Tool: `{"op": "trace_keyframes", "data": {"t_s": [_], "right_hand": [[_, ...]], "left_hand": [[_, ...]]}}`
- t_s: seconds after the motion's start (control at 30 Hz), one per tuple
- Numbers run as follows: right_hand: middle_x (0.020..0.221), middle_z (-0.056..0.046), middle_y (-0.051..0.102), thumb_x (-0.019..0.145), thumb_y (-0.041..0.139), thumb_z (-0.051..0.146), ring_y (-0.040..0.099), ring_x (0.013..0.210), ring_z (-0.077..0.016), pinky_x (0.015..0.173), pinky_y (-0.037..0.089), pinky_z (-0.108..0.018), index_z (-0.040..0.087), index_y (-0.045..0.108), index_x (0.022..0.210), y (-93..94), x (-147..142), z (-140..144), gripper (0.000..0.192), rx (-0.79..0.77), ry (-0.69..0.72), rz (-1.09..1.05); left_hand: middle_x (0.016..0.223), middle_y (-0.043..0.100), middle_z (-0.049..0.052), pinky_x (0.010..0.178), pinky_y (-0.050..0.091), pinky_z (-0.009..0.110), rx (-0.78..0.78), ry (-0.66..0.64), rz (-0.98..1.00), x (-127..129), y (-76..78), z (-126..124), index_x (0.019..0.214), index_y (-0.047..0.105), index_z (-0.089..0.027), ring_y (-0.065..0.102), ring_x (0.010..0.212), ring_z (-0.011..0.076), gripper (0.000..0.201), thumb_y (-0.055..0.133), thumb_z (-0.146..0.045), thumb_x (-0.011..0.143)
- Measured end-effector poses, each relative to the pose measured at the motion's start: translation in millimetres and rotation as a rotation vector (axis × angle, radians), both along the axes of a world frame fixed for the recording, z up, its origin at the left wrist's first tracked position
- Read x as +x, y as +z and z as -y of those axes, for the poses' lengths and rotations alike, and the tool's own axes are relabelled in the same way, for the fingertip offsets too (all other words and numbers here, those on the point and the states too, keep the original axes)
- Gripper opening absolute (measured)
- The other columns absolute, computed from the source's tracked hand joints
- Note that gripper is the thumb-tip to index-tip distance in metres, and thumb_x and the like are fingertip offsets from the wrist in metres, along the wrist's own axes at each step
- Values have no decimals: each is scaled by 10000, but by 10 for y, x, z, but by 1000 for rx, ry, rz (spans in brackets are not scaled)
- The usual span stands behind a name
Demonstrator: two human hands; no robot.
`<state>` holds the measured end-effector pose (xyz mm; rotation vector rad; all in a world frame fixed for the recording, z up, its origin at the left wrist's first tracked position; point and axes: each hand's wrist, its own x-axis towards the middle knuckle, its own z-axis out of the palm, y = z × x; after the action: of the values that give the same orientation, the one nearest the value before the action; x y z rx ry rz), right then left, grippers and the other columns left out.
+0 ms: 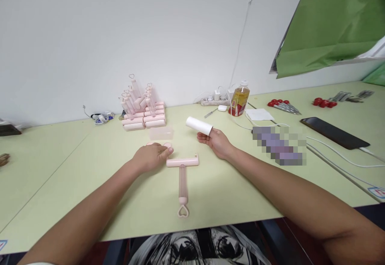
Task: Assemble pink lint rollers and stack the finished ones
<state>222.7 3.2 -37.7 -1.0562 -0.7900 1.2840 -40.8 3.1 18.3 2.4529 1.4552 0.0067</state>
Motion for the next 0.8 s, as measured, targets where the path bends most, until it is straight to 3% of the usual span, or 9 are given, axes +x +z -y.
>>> {"op": "trace_keyframes", "data": {"t_s": [0.2, 0.27, 0.37, 0.43, 0.53, 0.6, 0.67, 0.73, 0.8], "right_hand": [[769, -73, 705, 830, 560, 197, 659, 686, -164, 705, 551, -318, 154, 654, 913, 9, 16, 9, 133, -3, 7, 10], [746, -69, 700, 805, 579, 214, 643, 645, -162, 649, 542, -313, 155, 656, 898, 10, 17, 22, 135, 5, 35, 19], [738, -59, 699, 741, 629, 259, 633, 648, -171, 666, 525, -331, 160, 673, 846, 15, 1, 61, 151, 81, 103, 72], [729, -38, 693, 703, 662, 293, 634, 704, -180, 737, 503, -338, 168, 683, 785, 26, -22, 102, 151, 172, 153, 165], [707, -5, 669, 719, 659, 340, 616, 758, -186, 766, 463, -317, 172, 682, 727, 48, -62, 173, 170, 297, 232, 341], [707, 2, 653, 757, 633, 354, 600, 755, -185, 736, 451, -301, 168, 681, 752, 57, -82, 210, 192, 351, 285, 441], [773, -3, 665, 776, 628, 348, 596, 781, -183, 741, 449, -297, 173, 684, 834, 56, -92, 227, 193, 377, 309, 528], [873, -19, 680, 772, 642, 345, 604, 833, -185, 780, 454, -309, 188, 677, 913, 47, -91, 222, 214, 353, 294, 594], [927, -35, 683, 768, 647, 349, 611, 873, -191, 817, 457, -329, 194, 669, 932, 34, -83, 204, 227, 308, 269, 635]], "left_hand": [[925, 705, 95, 759, 442, 385, 73, 60, -41, 92, -11, -48, 906, 712, -265, 647, 875, 311, 623, 232, -661, 893], [969, 701, 107, 807, 446, 409, 148, 55, 24, 133, 11, -32, 978, 686, -237, 642, 920, 317, 568, 283, -630, 901], [1225, 623, 132, 883, 454, 406, 187, 47, 346, 240, 15, 15, 1214, 548, -201, 597, 1082, 299, 526, 399, -589, 892], [1289, 577, 123, 869, 484, 362, 59, 39, 655, 358, -4, 51, 1261, 464, -205, 597, 1083, 249, 541, 463, -581, 871], [1013, 648, 72, 779, 525, 323, -179, 55, 983, 542, -17, 82, 1050, 523, -185, 626, 916, 196, 458, 537, -579, 816], [853, 622, 32, 729, 535, 322, -237, 100, 1087, 587, 25, 62, 900, 535, -179, 619, 807, 175, 404, 597, -554, 764], [798, 598, 6, 697, 533, 321, -169, 161, 1149, 515, 118, -14, 868, 514, -186, 609, 747, 161, 373, 659, -488, 705], [838, 606, -1, 687, 526, 311, 5, 255, 1185, 323, 239, -152, 950, 471, -206, 616, 756, 160, 411, 683, -406, 659], [922, 624, 12, 685, 515, 298, 194, 347, 1093, 57, 341, -330, 1067, 435, -226, 629, 800, 170, 503, 687, -364, 654]]}}
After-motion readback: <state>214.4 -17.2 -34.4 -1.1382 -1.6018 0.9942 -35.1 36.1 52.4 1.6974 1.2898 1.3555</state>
